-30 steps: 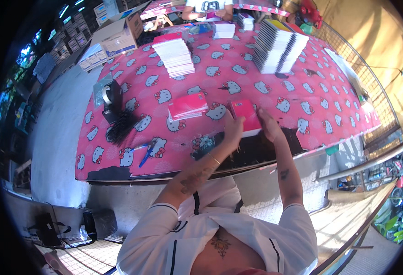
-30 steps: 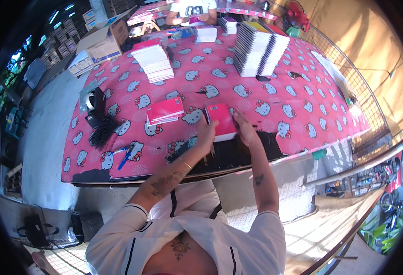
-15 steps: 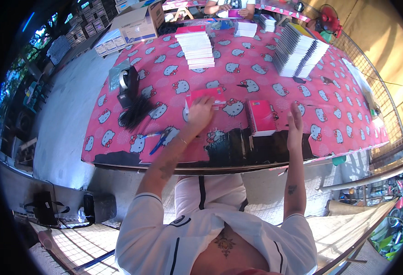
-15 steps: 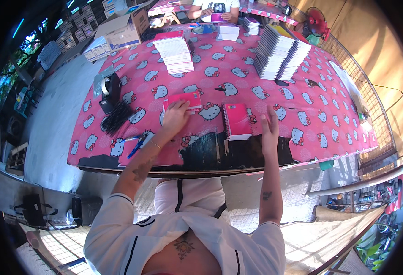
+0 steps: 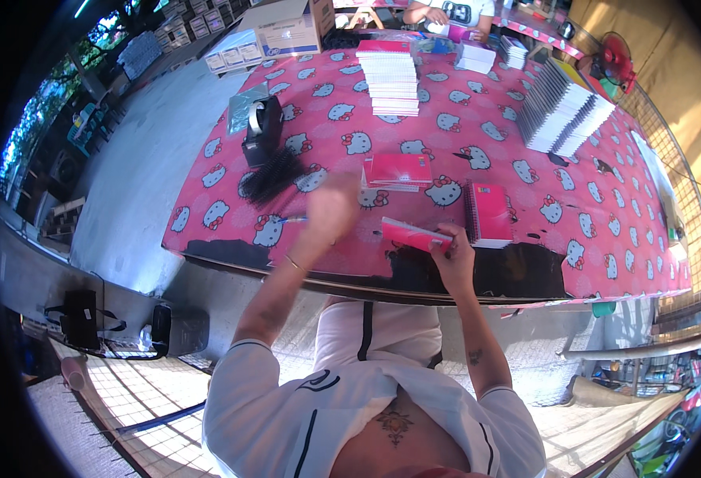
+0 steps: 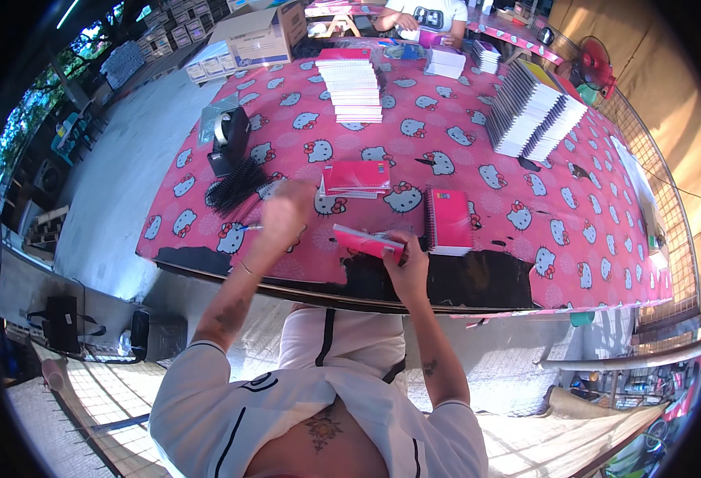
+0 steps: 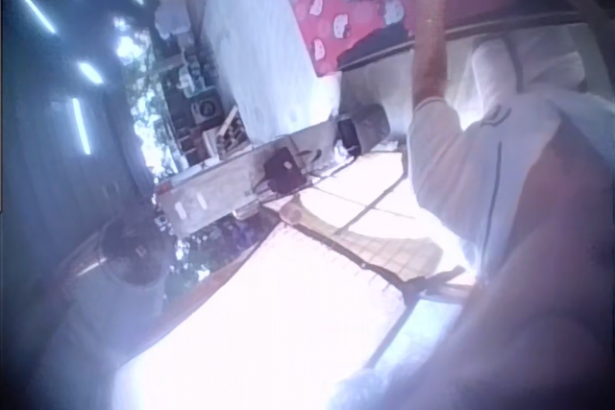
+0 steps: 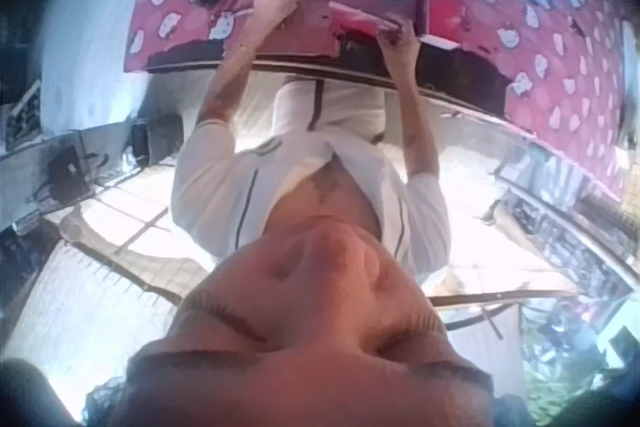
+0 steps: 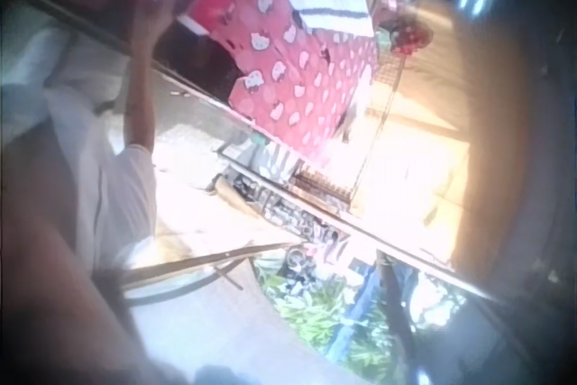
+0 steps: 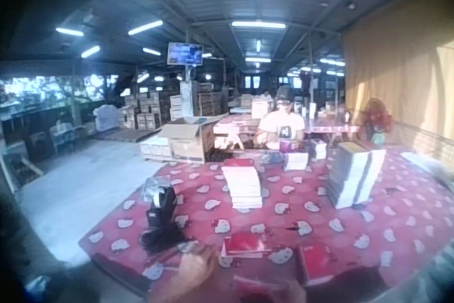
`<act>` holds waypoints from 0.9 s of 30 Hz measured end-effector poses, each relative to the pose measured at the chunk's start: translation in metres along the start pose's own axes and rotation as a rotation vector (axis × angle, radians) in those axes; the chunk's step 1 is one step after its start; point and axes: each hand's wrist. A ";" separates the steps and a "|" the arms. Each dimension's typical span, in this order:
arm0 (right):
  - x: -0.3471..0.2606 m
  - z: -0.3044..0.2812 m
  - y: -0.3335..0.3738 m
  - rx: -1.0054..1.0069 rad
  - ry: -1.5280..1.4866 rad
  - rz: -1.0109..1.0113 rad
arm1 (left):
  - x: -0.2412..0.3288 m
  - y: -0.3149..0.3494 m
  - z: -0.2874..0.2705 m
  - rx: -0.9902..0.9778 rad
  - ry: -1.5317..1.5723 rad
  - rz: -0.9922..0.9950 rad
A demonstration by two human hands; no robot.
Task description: The person places small notebooks into a binder machine one at a time and then stacks them on a table.
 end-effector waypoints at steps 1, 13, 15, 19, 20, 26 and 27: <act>0.004 -0.001 -0.001 -0.002 -0.007 -0.016 | -0.035 0.000 -0.001 -0.009 -0.224 -0.082; 0.004 0.008 -0.015 -0.249 -0.055 0.018 | -0.011 0.035 -0.029 0.082 0.461 -0.081; -0.001 0.009 -0.017 -0.275 -0.044 0.022 | 0.017 0.045 -0.032 0.000 0.656 -0.087; 0.001 0.009 -0.017 -0.286 -0.068 0.008 | 0.029 0.048 -0.018 0.010 0.726 -0.153; 0.001 0.009 -0.017 -0.286 -0.070 0.007 | 0.028 0.046 -0.016 -0.011 0.701 -0.164; 0.001 0.010 -0.017 -0.268 -0.063 -0.004 | 0.022 0.042 -0.010 -0.011 0.694 -0.182; 0.001 0.010 -0.017 -0.269 -0.069 0.005 | 0.022 0.042 -0.010 0.006 0.702 -0.183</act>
Point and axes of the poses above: each hand's wrist, its own y-axis away from the middle knuckle, its own z-axis out of the palm, x = y × z, and after that the axes turned 2 degrees about x, right-handed
